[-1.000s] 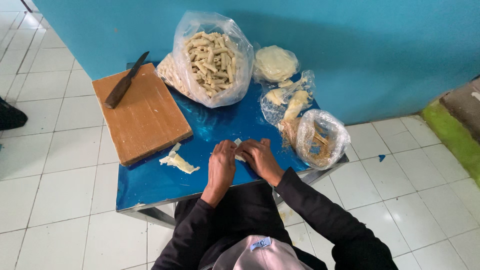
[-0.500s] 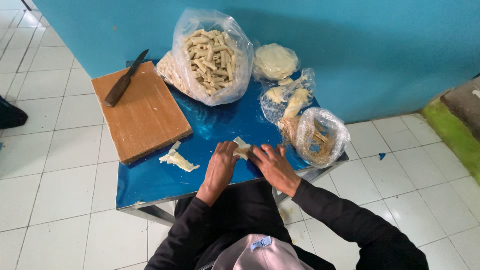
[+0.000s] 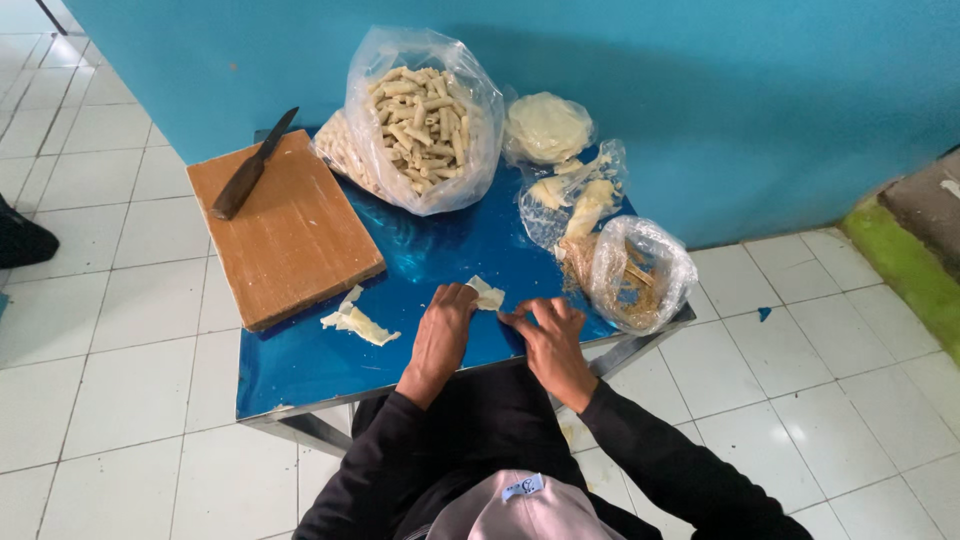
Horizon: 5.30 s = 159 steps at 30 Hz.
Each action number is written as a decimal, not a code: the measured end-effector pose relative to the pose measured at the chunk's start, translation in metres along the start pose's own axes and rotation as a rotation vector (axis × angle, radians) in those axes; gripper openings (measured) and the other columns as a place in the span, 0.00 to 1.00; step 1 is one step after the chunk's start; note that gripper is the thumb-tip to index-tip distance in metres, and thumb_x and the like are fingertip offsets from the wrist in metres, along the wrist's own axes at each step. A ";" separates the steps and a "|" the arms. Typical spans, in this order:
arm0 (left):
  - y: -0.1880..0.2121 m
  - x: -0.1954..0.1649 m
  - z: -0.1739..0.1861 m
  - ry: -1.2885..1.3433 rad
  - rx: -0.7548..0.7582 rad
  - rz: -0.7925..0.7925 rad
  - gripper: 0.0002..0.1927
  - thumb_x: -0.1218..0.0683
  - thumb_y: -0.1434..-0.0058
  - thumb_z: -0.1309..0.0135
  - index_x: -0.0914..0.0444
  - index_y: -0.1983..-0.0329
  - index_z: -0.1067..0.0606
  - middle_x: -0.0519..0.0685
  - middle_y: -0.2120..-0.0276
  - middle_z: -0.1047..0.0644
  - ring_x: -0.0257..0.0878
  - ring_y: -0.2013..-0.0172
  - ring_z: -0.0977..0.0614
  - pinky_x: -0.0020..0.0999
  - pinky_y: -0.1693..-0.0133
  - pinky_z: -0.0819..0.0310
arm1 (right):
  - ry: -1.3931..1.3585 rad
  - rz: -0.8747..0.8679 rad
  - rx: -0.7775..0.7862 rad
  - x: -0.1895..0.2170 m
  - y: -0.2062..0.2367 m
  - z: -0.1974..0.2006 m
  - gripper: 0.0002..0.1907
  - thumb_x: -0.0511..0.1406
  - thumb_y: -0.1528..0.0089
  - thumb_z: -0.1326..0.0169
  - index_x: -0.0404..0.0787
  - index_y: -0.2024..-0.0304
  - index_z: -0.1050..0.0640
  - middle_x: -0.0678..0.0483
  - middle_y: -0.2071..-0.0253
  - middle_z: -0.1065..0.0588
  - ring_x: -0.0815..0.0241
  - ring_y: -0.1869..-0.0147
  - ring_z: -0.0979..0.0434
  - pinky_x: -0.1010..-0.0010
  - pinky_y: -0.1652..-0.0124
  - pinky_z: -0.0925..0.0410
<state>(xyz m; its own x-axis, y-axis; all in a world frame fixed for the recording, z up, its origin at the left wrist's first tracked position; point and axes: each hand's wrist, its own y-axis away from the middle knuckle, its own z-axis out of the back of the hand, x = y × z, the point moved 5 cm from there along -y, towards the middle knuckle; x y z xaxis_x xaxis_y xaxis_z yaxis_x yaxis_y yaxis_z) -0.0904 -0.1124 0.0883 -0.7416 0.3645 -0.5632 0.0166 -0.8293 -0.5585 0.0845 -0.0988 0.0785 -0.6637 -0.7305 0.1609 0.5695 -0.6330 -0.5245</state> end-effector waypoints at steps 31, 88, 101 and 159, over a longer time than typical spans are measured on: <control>-0.011 0.028 -0.020 -0.013 0.097 -0.043 0.03 0.62 0.38 0.48 0.67 0.67 0.25 0.57 0.62 0.26 0.56 0.56 0.25 0.47 0.53 0.29 | -0.277 -0.136 -0.012 -0.035 -0.059 -0.041 0.05 0.36 0.45 0.36 0.47 0.66 0.19 0.58 0.60 0.27 0.51 0.52 0.31 0.57 0.57 0.42; -0.029 0.011 0.013 -0.211 0.041 -0.126 0.11 0.57 0.49 0.33 0.59 0.62 0.20 0.50 0.50 0.28 0.52 0.42 0.31 0.47 0.46 0.37 | -0.191 0.118 -0.004 -0.020 -0.064 -0.030 0.09 0.40 0.39 0.39 0.46 0.59 0.19 0.59 0.60 0.23 0.57 0.51 0.28 0.58 0.54 0.42; -0.033 0.006 0.012 -0.286 -0.008 -0.186 0.10 0.58 0.45 0.36 0.60 0.59 0.20 0.52 0.51 0.28 0.54 0.42 0.31 0.51 0.42 0.39 | -0.058 0.171 -0.061 -0.013 -0.064 -0.024 0.12 0.38 0.38 0.40 0.42 0.55 0.19 0.57 0.56 0.26 0.55 0.50 0.31 0.56 0.53 0.44; 0.005 0.051 0.028 0.451 -0.186 0.396 0.10 0.65 0.38 0.46 0.67 0.54 0.29 0.54 0.63 0.17 0.38 0.65 0.13 0.31 0.66 0.20 | -0.302 -0.251 0.214 -0.113 -0.101 0.067 0.10 0.30 0.38 0.44 0.43 0.55 0.18 0.55 0.66 0.18 0.62 0.62 0.17 0.69 0.61 0.27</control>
<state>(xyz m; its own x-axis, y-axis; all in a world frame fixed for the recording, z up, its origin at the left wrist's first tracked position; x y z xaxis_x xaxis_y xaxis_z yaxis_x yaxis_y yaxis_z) -0.1471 -0.1101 0.0738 -0.3000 0.2211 -0.9280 0.3783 -0.8654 -0.3285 0.1346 0.0304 0.1688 -0.6405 -0.5696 0.5150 0.5174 -0.8157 -0.2587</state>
